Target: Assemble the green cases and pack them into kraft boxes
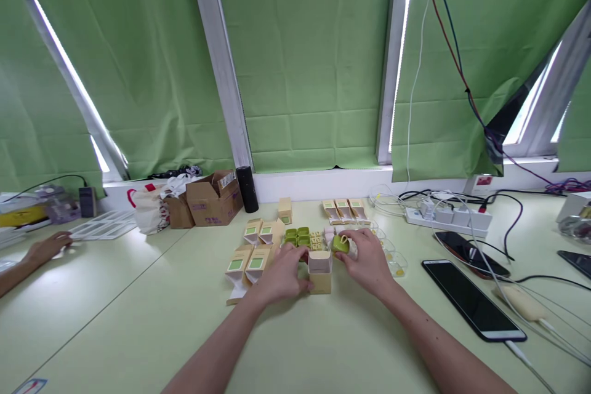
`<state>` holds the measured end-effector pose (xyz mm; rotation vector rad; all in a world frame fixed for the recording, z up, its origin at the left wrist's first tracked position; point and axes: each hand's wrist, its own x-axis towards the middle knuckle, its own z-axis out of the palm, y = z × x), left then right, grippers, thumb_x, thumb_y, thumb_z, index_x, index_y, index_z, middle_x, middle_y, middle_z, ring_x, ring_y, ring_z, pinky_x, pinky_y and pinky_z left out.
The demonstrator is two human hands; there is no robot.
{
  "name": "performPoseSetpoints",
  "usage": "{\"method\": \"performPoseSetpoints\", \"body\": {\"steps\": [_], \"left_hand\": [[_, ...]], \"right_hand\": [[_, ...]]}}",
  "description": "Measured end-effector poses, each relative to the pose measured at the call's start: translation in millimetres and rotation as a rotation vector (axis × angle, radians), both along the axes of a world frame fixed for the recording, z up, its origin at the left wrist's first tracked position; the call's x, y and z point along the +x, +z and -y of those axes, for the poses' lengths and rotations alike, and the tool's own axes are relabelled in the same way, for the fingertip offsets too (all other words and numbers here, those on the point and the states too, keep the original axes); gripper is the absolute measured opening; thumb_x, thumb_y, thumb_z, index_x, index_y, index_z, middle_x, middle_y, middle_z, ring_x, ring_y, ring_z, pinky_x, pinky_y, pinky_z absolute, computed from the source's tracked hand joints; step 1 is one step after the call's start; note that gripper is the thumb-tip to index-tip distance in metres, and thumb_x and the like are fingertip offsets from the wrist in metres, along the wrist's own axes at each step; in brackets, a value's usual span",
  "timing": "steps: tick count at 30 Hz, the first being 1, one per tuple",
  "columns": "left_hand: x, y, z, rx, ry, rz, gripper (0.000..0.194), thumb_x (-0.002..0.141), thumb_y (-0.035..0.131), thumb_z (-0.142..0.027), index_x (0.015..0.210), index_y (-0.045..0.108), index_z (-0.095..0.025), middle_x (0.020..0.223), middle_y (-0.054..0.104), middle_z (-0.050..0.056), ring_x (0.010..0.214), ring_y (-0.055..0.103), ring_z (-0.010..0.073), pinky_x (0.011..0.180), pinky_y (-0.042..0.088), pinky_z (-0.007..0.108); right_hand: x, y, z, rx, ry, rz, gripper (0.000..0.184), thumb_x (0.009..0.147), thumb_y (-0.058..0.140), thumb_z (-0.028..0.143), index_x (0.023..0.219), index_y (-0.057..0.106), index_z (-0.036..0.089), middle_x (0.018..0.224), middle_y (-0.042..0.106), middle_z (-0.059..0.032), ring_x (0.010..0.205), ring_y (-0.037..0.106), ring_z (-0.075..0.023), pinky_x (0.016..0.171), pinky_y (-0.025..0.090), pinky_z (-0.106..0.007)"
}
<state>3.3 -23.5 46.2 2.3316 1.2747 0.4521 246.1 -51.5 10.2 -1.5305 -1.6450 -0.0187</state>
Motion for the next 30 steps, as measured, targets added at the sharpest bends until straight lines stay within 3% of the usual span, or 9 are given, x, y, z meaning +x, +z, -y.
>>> {"method": "performPoseSetpoints", "body": {"steps": [3,5,10,14,17,21,25,30], "left_hand": [[-1,-0.7,0,0.000,-0.075,0.106,0.080,0.060,0.090,-0.024,0.133,0.058,-0.023,0.132,0.058,0.012,0.127,0.051,0.0378,0.106,0.042,0.047],[-3,-0.6,-1,0.001,-0.109,0.212,0.083,0.061,0.091,-0.022,0.134,0.054,-0.023,0.137,0.055,0.013,0.129,0.050,0.0366,0.108,0.042,0.047],[-7,2.5,-4,0.072,-0.257,0.435,0.035,0.079,0.082,-0.022,0.109,0.064,-0.023,0.131,0.054,0.010,0.125,0.053,0.0287,0.109,0.045,0.043],[-8,4.8,-2,0.093,-0.358,0.431,0.007,0.085,0.080,-0.028,0.086,0.076,-0.022,0.134,0.052,0.010,0.131,0.053,0.0297,0.111,0.045,0.042],[-9,2.2,-3,0.119,-0.339,0.355,0.016,0.092,0.073,-0.034,0.105,0.079,-0.027,0.140,0.054,0.010,0.133,0.054,0.0300,0.111,0.048,0.043],[-9,-7.8,-7,0.165,-0.236,0.293,0.032,0.100,0.063,-0.040,0.129,0.072,-0.031,0.146,0.059,0.010,0.134,0.057,0.0303,0.111,0.050,0.045],[-6,-15.3,-8,0.216,-0.160,0.309,0.032,0.103,0.056,-0.038,0.128,0.074,-0.028,0.137,0.069,0.010,0.139,0.056,0.0313,0.113,0.049,0.046],[1,-15.1,-6,0.221,-0.136,0.381,0.034,0.105,0.051,-0.037,0.127,0.076,-0.028,0.136,0.071,0.010,0.130,0.063,0.0286,0.098,0.059,0.039]], "right_hand": [[1,-1.9,-2,0.063,-0.001,-0.119,0.033,0.081,0.076,0.028,0.113,0.073,0.023,0.108,0.072,-0.0099,0.106,0.062,-0.0325,0.092,0.049,-0.046],[2,-3.2,-3,0.088,0.010,-0.190,0.032,0.081,0.075,0.031,0.112,0.074,0.024,0.109,0.071,-0.0105,0.108,0.062,-0.0328,0.094,0.050,-0.048],[2,-4.4,-5,0.106,0.026,-0.336,0.036,0.080,0.076,0.034,0.115,0.074,0.025,0.110,0.068,-0.0109,0.106,0.062,-0.0326,0.097,0.051,-0.052],[1,-2.9,-4,0.141,0.014,-0.392,0.038,0.080,0.077,0.036,0.116,0.073,0.024,0.109,0.067,-0.0104,0.104,0.063,-0.0319,0.097,0.052,-0.052],[0,-2.0,-3,0.171,0.024,-0.407,0.037,0.081,0.078,0.038,0.115,0.072,0.024,0.110,0.068,-0.0101,0.106,0.063,-0.0318,0.097,0.052,-0.051],[-1,-0.9,-1,0.210,0.022,-0.420,0.037,0.082,0.078,0.040,0.114,0.070,0.024,0.111,0.067,-0.0099,0.106,0.062,-0.0310,0.097,0.052,-0.050],[-2,1.2,1,0.244,0.011,-0.430,0.036,0.083,0.077,0.044,0.112,0.070,0.024,0.110,0.067,-0.0091,0.103,0.062,-0.0297,0.094,0.051,-0.047],[-4,4.6,3,0.287,0.027,-0.435,0.036,0.085,0.077,0.047,0.111,0.069,0.023,0.107,0.068,-0.0080,0.098,0.061,-0.0275,0.089,0.051,-0.043]]}}
